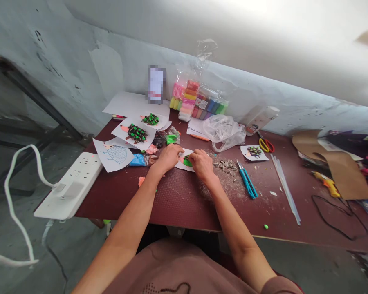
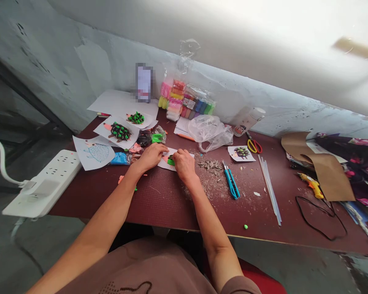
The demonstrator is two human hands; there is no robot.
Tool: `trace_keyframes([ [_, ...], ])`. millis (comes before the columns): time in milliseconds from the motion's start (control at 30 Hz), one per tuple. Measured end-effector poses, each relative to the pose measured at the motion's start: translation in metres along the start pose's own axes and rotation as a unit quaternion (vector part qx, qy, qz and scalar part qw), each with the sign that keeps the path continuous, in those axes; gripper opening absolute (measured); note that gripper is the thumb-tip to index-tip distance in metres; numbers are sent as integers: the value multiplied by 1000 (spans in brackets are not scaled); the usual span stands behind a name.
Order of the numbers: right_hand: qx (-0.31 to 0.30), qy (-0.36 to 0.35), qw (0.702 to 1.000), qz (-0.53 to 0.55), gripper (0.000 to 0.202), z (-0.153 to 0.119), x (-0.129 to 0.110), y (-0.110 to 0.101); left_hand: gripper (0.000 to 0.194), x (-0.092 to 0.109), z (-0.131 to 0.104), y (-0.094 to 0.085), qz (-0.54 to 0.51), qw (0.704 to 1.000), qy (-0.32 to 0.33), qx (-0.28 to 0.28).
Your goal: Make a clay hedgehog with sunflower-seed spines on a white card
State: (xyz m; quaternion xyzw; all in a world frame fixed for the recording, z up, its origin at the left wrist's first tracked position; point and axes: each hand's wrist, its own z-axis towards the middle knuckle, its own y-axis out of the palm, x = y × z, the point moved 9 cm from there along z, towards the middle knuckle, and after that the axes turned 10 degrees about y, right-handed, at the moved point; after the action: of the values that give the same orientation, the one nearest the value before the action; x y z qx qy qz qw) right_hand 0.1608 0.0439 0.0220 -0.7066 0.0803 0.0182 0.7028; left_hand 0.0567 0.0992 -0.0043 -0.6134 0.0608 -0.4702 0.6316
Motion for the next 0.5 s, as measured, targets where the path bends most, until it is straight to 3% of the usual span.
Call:
trace_keyframes([
  [300,30,30,996,83,17,-6,17,-9,41,-3,0,0,-15,1000,-3,10],
  [500,78,135,983,94,20,-11,70,-25,40,-2,0,0,-11,1000,-2,6],
])
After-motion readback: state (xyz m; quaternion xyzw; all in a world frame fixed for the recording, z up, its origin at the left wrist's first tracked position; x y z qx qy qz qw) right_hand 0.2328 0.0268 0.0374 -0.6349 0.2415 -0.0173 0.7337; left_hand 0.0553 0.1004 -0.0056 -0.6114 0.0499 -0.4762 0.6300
